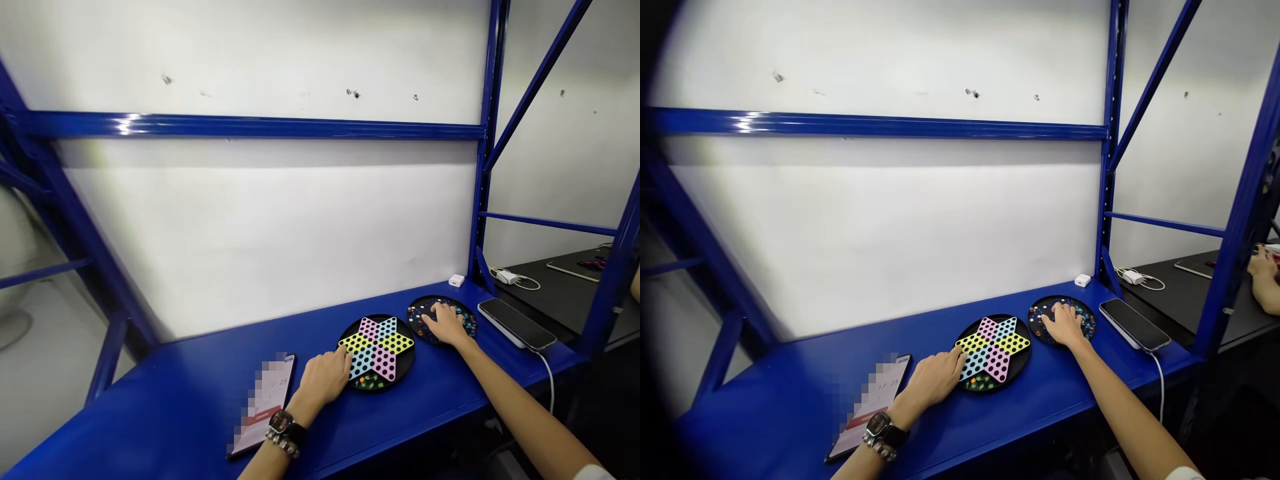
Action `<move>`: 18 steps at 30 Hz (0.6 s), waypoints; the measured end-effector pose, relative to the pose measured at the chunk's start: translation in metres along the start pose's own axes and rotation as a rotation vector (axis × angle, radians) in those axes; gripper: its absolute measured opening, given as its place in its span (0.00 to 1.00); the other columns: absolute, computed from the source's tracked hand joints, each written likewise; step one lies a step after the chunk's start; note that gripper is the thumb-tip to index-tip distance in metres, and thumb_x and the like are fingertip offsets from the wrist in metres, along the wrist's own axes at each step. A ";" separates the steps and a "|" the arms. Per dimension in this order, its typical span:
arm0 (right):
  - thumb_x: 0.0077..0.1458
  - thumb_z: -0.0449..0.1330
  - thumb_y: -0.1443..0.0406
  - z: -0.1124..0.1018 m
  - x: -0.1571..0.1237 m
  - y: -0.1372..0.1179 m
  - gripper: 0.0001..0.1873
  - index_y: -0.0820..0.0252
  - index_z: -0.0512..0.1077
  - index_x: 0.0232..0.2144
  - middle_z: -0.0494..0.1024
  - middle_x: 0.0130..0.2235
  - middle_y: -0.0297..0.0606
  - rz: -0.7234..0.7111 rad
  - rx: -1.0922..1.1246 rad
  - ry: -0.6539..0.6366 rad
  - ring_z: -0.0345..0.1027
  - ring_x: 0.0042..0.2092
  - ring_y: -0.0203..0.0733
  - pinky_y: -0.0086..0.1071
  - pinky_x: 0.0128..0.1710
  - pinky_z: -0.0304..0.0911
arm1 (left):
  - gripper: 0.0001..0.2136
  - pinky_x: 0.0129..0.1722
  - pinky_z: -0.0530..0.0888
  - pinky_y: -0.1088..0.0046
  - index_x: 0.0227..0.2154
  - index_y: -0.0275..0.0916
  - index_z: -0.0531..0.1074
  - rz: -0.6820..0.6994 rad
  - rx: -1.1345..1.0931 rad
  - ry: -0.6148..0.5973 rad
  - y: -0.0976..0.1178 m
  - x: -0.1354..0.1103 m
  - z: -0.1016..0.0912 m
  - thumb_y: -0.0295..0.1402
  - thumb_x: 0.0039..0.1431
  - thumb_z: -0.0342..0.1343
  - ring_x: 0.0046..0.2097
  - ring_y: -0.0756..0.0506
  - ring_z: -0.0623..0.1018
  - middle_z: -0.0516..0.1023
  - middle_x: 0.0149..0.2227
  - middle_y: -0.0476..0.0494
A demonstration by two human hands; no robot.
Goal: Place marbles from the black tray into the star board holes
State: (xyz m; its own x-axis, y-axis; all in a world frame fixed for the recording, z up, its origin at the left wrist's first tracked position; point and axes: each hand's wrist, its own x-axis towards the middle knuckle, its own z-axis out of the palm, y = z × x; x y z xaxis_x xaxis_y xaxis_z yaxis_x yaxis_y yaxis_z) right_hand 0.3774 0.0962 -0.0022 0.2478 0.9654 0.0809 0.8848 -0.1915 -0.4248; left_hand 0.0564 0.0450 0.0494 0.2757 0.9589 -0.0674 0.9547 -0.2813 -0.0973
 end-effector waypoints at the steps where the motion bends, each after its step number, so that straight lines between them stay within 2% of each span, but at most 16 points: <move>1: 0.63 0.49 0.49 0.000 0.000 0.000 0.22 0.58 0.67 0.48 0.70 0.56 0.51 -0.002 0.000 0.000 0.59 0.60 0.59 0.52 0.57 0.53 | 0.19 0.44 0.74 0.59 0.48 0.39 0.73 0.001 0.007 -0.006 0.000 0.000 -0.001 0.34 0.72 0.36 0.46 0.34 0.83 0.83 0.45 0.34; 4: 0.63 0.49 0.49 -0.001 -0.001 0.000 0.22 0.58 0.67 0.48 0.70 0.56 0.51 -0.009 0.006 -0.010 0.59 0.60 0.59 0.52 0.57 0.53 | 0.21 0.43 0.75 0.60 0.48 0.39 0.73 -0.018 0.011 -0.008 -0.002 0.002 -0.002 0.37 0.73 0.35 0.45 0.35 0.83 0.84 0.43 0.34; 10: 0.63 0.49 0.48 0.001 0.001 0.001 0.22 0.58 0.67 0.47 0.70 0.56 0.51 -0.006 0.014 -0.015 0.59 0.60 0.59 0.53 0.58 0.52 | 0.24 0.43 0.74 0.62 0.39 0.40 0.78 -0.026 -0.071 0.023 -0.008 0.009 0.001 0.41 0.72 0.35 0.45 0.35 0.83 0.84 0.43 0.35; 18: 0.62 0.50 0.48 0.003 0.001 0.001 0.23 0.58 0.67 0.47 0.70 0.56 0.51 -0.012 0.014 -0.006 0.59 0.60 0.59 0.53 0.57 0.53 | 0.24 0.45 0.75 0.59 0.42 0.40 0.79 -0.015 -0.088 0.026 -0.009 0.006 0.001 0.41 0.72 0.36 0.47 0.34 0.83 0.84 0.44 0.34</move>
State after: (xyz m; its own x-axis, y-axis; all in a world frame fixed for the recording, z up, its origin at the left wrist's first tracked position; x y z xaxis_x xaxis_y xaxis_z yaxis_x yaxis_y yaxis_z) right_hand 0.3769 0.0974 -0.0051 0.2353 0.9686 0.0808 0.8821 -0.1779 -0.4361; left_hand 0.0498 0.0532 0.0490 0.2632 0.9639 -0.0402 0.9645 -0.2638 -0.0105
